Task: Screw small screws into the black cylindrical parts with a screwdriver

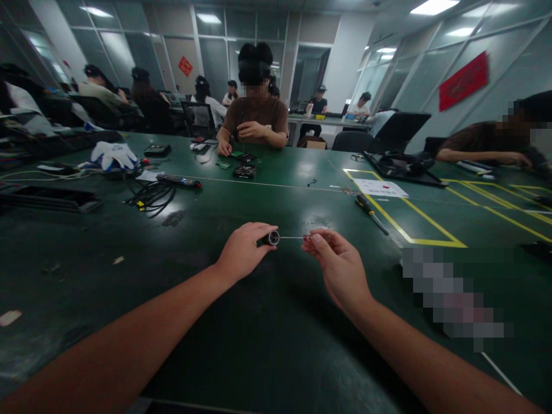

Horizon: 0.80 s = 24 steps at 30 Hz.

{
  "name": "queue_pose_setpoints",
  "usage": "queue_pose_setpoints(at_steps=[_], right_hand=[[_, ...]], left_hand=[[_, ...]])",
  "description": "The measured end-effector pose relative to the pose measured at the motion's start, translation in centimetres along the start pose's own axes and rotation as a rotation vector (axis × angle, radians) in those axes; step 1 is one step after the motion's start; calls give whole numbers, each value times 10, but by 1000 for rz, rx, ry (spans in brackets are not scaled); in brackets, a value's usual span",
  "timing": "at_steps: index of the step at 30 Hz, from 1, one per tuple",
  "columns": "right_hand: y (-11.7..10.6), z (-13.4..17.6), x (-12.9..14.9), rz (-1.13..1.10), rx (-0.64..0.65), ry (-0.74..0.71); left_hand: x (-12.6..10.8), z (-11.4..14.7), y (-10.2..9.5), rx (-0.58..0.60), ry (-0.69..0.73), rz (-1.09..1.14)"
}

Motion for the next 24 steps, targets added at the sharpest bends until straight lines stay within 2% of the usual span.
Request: queue_pose_setpoints(at_steps=[2, 7, 12, 16, 24], right_hand=[[-1, -2, -1, -21, 8, 33], [-9, -15, -2, -207, 78, 282], [-12, -17, 2, -206, 19, 171], [-7, -11, 3, -137, 17, 80], [-8, -10, -1, 23, 26, -14]], left_hand=[[1, 0, -1, -5, -14, -2], [1, -2, -2, -33, 6, -10], [0, -2, -2, 8, 16, -29], [-1, -2, -3, 11, 21, -46], [-4, -1, -3, 24, 22, -20]])
Point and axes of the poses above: each hand's wrist, its own z-axis away from the middle knuckle, its own y-axis out of the palm, x = y × z, the point moved 1 cm from there along -z, towards the middle knuckle, and after that the axes turned 1 degree about z, right-handed, at the moved point
